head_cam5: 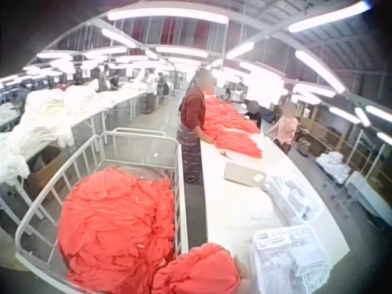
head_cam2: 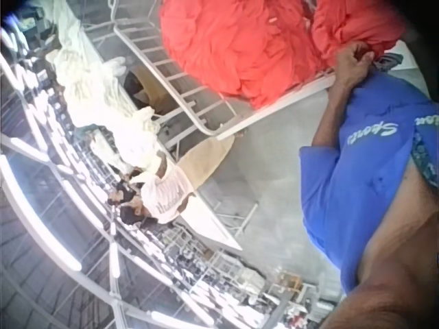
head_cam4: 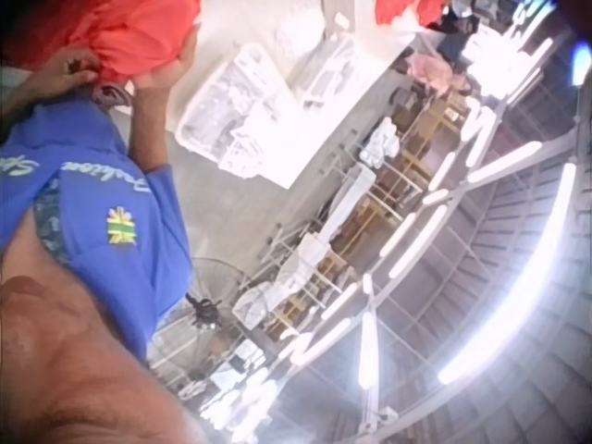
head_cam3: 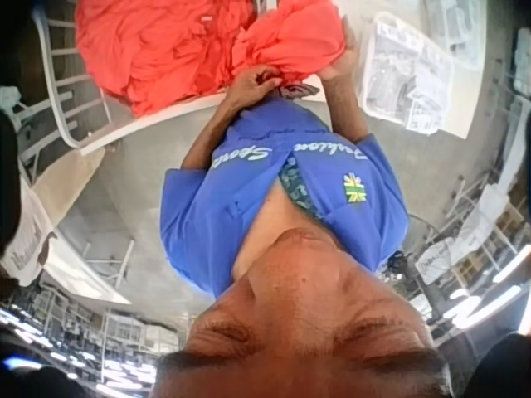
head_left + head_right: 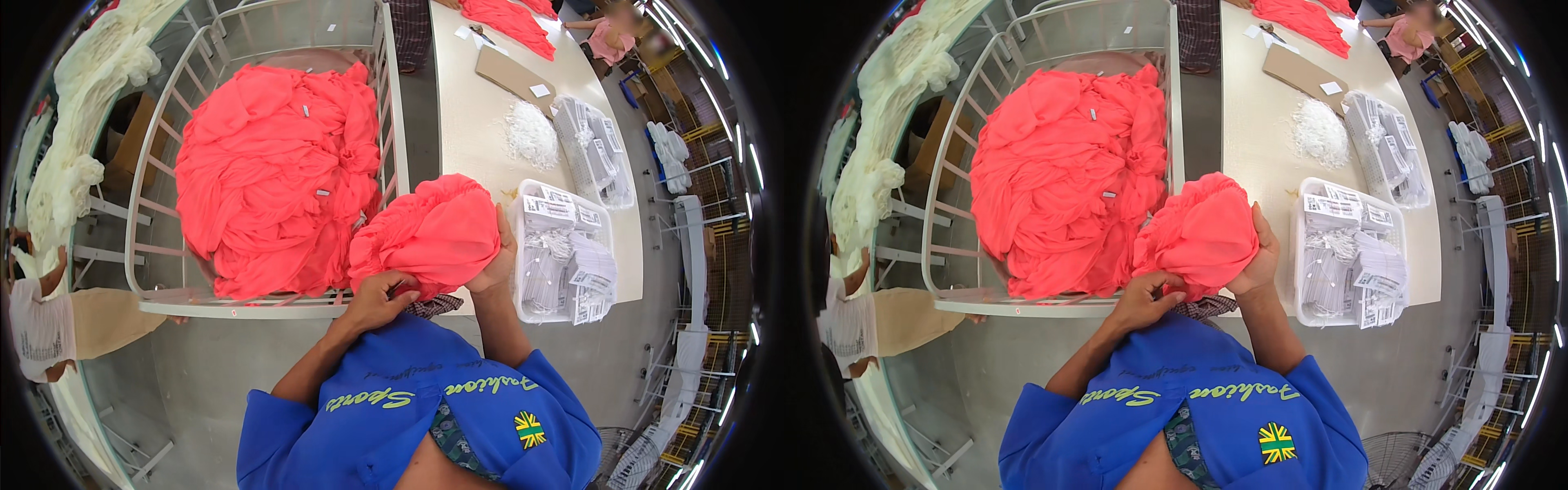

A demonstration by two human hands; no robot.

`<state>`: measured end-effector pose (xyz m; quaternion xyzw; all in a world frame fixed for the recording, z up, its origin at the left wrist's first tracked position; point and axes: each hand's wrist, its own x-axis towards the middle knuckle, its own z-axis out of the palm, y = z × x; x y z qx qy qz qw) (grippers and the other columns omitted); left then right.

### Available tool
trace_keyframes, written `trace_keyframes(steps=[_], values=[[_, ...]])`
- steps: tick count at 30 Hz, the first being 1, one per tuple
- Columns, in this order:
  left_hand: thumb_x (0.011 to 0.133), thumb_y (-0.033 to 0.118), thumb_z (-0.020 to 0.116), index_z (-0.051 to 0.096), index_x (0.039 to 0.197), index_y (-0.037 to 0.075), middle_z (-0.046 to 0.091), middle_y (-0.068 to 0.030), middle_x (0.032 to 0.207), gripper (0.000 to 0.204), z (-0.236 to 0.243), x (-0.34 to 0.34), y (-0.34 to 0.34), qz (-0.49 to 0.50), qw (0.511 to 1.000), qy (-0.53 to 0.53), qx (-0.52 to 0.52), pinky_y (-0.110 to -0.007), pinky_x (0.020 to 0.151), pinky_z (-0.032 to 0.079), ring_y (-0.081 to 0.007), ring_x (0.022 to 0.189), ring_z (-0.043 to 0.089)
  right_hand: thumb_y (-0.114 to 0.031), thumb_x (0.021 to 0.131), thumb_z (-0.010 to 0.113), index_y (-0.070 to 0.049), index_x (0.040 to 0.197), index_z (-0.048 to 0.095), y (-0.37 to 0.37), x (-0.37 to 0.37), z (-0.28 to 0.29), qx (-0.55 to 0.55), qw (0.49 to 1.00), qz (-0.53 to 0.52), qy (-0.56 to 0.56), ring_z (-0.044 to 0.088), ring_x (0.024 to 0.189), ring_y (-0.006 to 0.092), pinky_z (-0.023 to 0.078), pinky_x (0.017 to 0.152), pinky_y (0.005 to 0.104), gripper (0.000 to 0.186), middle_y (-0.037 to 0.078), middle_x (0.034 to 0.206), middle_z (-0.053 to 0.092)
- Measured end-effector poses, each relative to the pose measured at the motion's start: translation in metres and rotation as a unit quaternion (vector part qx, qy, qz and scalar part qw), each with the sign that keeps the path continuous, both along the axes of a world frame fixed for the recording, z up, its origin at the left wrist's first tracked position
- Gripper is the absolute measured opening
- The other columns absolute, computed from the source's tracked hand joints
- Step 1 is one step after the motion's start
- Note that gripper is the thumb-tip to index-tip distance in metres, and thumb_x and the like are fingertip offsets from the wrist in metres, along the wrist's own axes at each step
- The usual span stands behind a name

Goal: The person uses small scissors to trim loose threads from white and pink garments in a factory setting. They handle each item individually, snipping excess fabric and placing the finished pieces into a metal cart.

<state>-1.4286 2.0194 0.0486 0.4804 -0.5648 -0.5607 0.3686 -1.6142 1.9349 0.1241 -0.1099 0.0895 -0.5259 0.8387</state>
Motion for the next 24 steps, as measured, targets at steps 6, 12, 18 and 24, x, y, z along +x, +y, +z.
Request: trace_keyframes(steps=[6,12,18,24], values=[[0.078,0.014,0.074,0.065,0.098,0.001,0.058,0.0002,0.072,0.025,-0.029,-0.004,-0.001,-0.051,0.998,-0.029,-0.035,-0.024,0.055,0.040,-0.0067,0.062,0.049,-0.038,0.098,0.041,-0.002,0.123,0.055,-0.002,-0.005,0.005,-0.007,1.000,-0.019,0.009,0.054,0.117,0.0304,0.039,0.104,0.0466,0.046,0.015,0.125,0.058],[0.077,0.011,0.075,0.065,0.092,0.003,0.057,0.0004,0.071,0.019,-0.016,0.009,0.009,0.007,0.999,-0.034,-0.002,-0.023,0.056,0.040,-0.0062,0.062,0.049,-0.040,0.097,0.043,-0.002,0.121,0.056,-0.005,-0.030,-0.010,-0.059,0.994,-0.074,0.060,0.056,0.114,0.0299,0.040,0.103,0.0461,0.048,0.015,0.122,0.060],[0.078,0.012,0.074,0.067,0.088,0.004,0.060,-0.0004,0.069,0.015,-0.005,0.028,0.018,-0.020,0.999,-0.017,0.037,-0.022,0.056,0.041,-0.0061,0.061,0.050,-0.038,0.095,0.045,-0.001,0.114,0.060,0.005,-0.054,-0.039,-0.047,0.993,-0.094,0.051,0.058,0.110,0.0309,0.042,0.100,0.0469,0.044,0.016,0.117,0.062],[0.082,0.012,0.070,0.067,0.091,0.003,0.061,-0.0008,0.073,0.013,0.006,0.024,0.007,-0.014,1.000,-0.013,0.001,-0.022,0.055,0.040,-0.0059,0.060,0.049,-0.030,0.092,0.051,0.001,0.115,0.057,0.017,-0.059,-0.042,-0.111,0.993,-0.048,-0.012,0.057,0.111,0.0309,0.040,0.101,0.0467,0.039,0.016,0.118,0.060]])
